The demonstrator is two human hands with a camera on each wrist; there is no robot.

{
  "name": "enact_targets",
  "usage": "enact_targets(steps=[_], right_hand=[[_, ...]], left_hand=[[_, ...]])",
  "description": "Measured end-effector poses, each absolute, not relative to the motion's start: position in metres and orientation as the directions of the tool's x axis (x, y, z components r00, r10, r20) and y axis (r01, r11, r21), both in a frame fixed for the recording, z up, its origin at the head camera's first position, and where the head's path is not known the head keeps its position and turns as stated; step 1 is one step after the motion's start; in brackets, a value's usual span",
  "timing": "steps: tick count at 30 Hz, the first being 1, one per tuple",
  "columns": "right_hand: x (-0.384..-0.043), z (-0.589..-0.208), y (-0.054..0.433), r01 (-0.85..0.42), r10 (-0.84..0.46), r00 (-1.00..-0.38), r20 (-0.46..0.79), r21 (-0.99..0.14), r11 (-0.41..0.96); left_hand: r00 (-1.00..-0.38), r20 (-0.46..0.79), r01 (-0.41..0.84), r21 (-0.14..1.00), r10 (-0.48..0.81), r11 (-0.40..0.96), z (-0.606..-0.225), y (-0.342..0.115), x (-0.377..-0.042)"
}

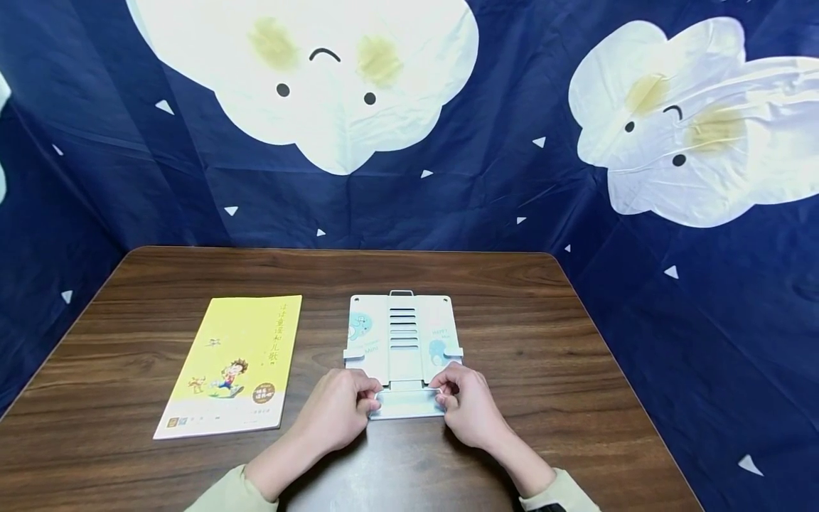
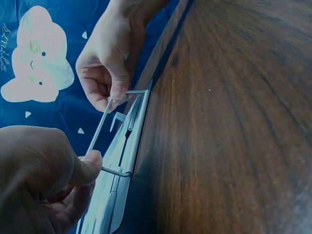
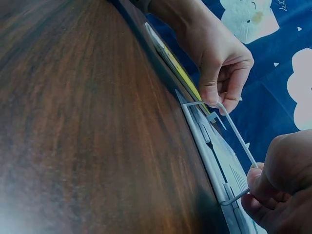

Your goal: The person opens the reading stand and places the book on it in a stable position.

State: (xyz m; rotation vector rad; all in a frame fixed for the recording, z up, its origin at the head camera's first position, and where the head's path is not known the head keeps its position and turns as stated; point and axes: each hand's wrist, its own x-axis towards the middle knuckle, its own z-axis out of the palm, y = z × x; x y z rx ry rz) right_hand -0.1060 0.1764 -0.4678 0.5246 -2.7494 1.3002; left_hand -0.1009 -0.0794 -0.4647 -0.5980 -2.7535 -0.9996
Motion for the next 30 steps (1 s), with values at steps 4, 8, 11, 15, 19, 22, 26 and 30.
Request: enact_targets(steps=[4,8,11,15,19,22,26,30], right_hand=[[-0.1043,-0.4681,0.1758,-0.354,-0.281,-0.932,0.228,-0.739,0.573],[-0.1024,-0.4683,0.1757,-0.373,-0.279,-0.926,0.255,-0.733,0.569],[-0.1013,-0.4696,0.1760,-0.386,-0.278,-0.921,0.272,-0.726,0.569],[-0.1002,-0.4711,0.1765,-0.403,-0.280,-0.915,0.292,-0.717,0.569],[-0.0990,-0.4712,0.1769,-0.404,-0.278,-0.914,0.295,-0.718,0.567],[-0.0979,-0.4707,0.1769,-0.394,-0.270,-0.919,0.288,-0.727,0.563],[-0.0975,-0.4710,0.1768,-0.390,-0.267,-0.920,0.287,-0.730,0.560],[-0.0972,-0.4699,0.1774,-0.394,-0.273,-0.918,0.286,-0.723,0.567]], left_hand=[[-0.897,0.301,0.441,0.570,0.324,0.693,-0.4651,-0.0798,-0.0999],[-0.888,0.319,0.458,0.563,0.330,0.688,-0.4655,-0.0799,-0.0981],[-0.881,0.338,0.472,0.560,0.332,0.681,-0.4662,-0.0801,-0.0967],[-0.870,0.364,0.490,0.559,0.332,0.669,-0.4669,-0.0805,-0.0949],[-0.862,0.382,0.503,0.562,0.333,0.656,-0.4676,-0.0804,-0.0938],[-0.858,0.390,0.510,0.564,0.335,0.649,-0.4680,-0.0804,-0.0934],[-0.857,0.391,0.512,0.567,0.336,0.645,-0.4683,-0.0806,-0.0933],[-0.860,0.383,0.507,0.571,0.337,0.646,-0.4678,-0.0806,-0.0933]])
